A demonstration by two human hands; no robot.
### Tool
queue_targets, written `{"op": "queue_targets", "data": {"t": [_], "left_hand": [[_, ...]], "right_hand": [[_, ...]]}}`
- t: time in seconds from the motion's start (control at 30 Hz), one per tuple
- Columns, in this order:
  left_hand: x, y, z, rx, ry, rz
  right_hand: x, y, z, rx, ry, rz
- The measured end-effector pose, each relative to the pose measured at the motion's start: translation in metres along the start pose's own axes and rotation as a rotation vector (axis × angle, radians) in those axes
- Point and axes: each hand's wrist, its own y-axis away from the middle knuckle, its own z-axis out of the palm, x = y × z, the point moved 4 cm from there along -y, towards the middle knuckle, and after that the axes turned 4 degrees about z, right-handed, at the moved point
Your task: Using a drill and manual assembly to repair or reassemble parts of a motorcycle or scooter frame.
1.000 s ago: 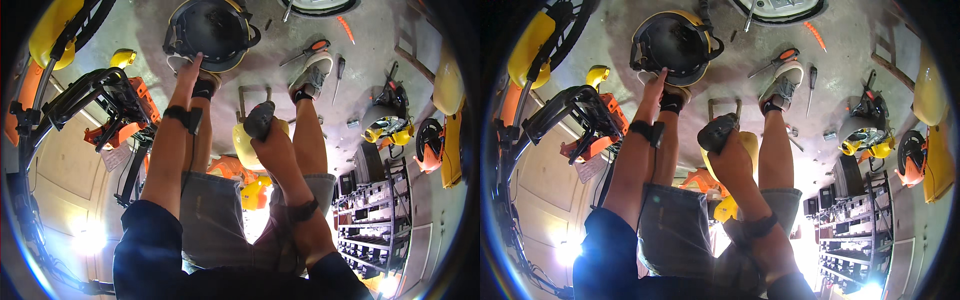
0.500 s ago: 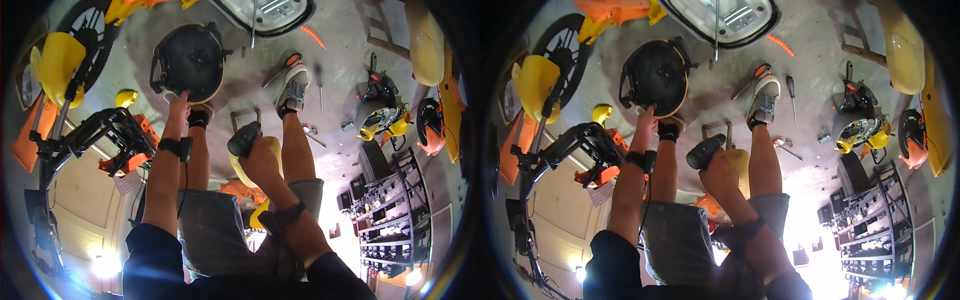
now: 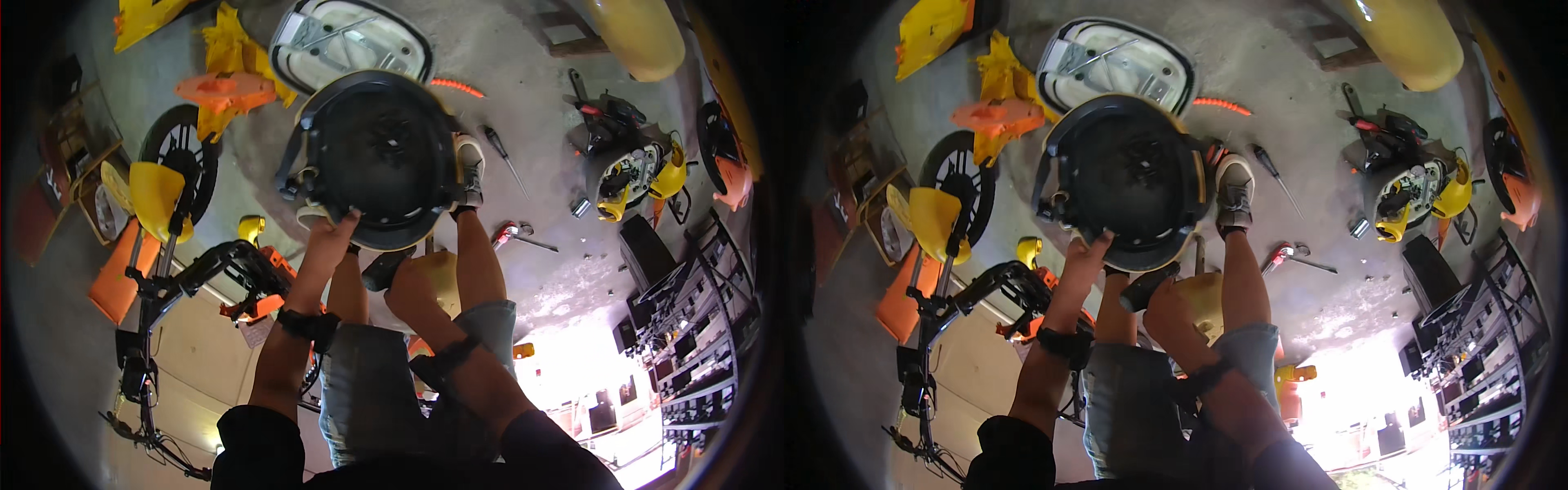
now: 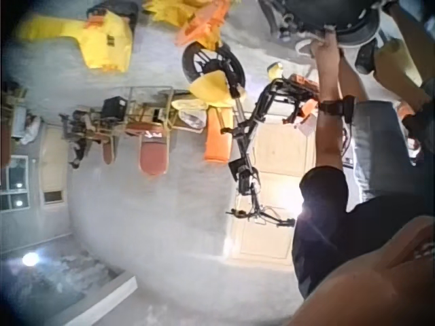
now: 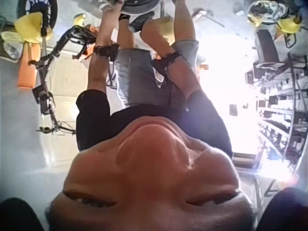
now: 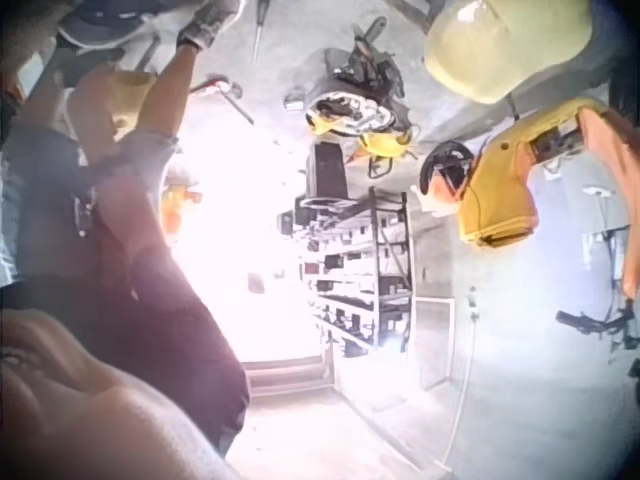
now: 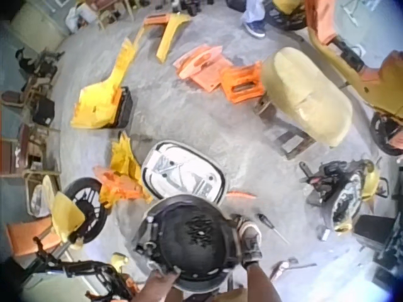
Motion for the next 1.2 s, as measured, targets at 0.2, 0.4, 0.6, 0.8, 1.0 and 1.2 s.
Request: {"op": "queue_targets", "data": {"t": [0.2, 0.4, 0.6, 0.8, 1.0, 1.2], "left_hand": [[0.080, -0.067, 0.142, -0.293, -0.499, 0.440], [0.110, -0.120, 0.288, -0.442, -0.677, 0.445], [0.068, -0.110, 0.357, -0.497, -0.568, 0.260], [0.030, -0.113, 0.344, -0.527, -0.729, 0.230], [-0.001, -0.123, 0.254, -0.711, -0.447, 0.381], [-0.121, -0.107, -0.006, 0.237, -0.386, 0.146]], "right_hand": [[0.008, 0.007, -0.027, -0.106, 0.008, 0.038], [0.024, 0.007, -0.040, -0.160, -0.126, 0.030], [0.030, 0.018, -0.062, -0.207, 0.116, -0.142], [0.026, 0.019, -0.053, -0.189, 0.245, -0.231], [0.018, 0.009, -0.050, -0.021, 0.012, -0.045], [-0.002, -0.010, -0.033, 0.015, 0.155, 0.008]]}}
